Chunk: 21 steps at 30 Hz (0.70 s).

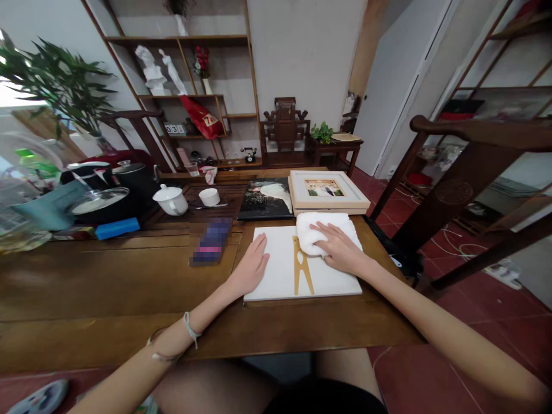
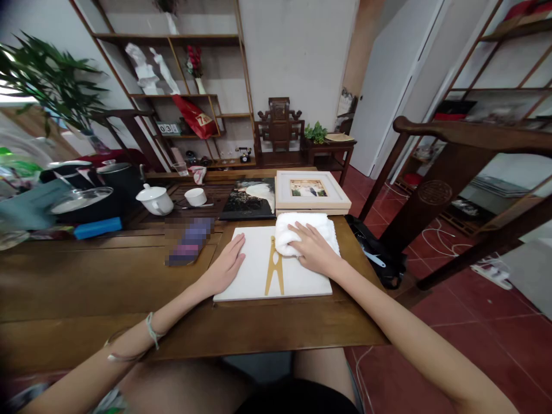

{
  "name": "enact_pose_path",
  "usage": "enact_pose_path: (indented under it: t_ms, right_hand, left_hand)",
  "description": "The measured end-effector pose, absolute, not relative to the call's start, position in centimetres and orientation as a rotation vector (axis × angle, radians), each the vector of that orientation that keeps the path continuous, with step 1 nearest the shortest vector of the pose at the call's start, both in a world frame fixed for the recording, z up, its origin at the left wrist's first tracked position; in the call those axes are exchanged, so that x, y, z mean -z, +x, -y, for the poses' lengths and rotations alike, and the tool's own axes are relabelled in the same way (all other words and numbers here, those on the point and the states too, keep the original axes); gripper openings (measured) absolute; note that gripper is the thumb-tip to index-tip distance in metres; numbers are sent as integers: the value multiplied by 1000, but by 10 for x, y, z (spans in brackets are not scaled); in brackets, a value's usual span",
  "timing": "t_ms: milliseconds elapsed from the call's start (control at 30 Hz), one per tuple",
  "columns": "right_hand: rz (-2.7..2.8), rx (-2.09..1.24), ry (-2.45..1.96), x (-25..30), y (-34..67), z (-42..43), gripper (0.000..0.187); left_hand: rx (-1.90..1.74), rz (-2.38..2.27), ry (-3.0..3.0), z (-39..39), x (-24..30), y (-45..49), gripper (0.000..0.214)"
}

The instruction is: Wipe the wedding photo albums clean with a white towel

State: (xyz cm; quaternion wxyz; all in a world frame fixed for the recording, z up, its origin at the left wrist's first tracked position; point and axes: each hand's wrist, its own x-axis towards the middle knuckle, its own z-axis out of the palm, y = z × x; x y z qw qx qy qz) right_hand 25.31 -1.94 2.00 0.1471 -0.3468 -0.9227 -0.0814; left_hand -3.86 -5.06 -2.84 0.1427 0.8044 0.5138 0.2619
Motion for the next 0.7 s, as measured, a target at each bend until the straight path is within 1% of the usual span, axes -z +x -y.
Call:
enact_pose_path:
  t_ms: [67, 167, 300, 400, 467, 600, 700]
  right_hand:
    - [2676, 130, -1050, -21, 251, 19, 43]
    - [2709, 27, -1099, -28, 253, 30, 41]
    - [2805, -79, -1161, -50, 258, 75, 41]
    - [2889, -187, -1114, -67, 260, 111, 39]
    - [2897, -254, -1079, -72, 262, 120, 38]
    - [2793, -320, -1008, -61, 263, 96, 41]
    - [2717, -305, -1002, -45, 262, 58, 38]
  left_hand:
    - [-734, -1494, 2341, 50, 29, -39, 53]
    - [-735, -1507, 2366, 49, 30, -38, 52]
    - [-714, -1517, 2377, 51, 29, -36, 53]
    - [-696, -1525, 2385, 51, 28, -35, 53]
    - [-683, -1526, 2388, 50, 28, -36, 54]
    - [-687, -1494, 2397, 49, 28, -38, 53]
    - [-680, -1470, 2407, 49, 27, -41, 53]
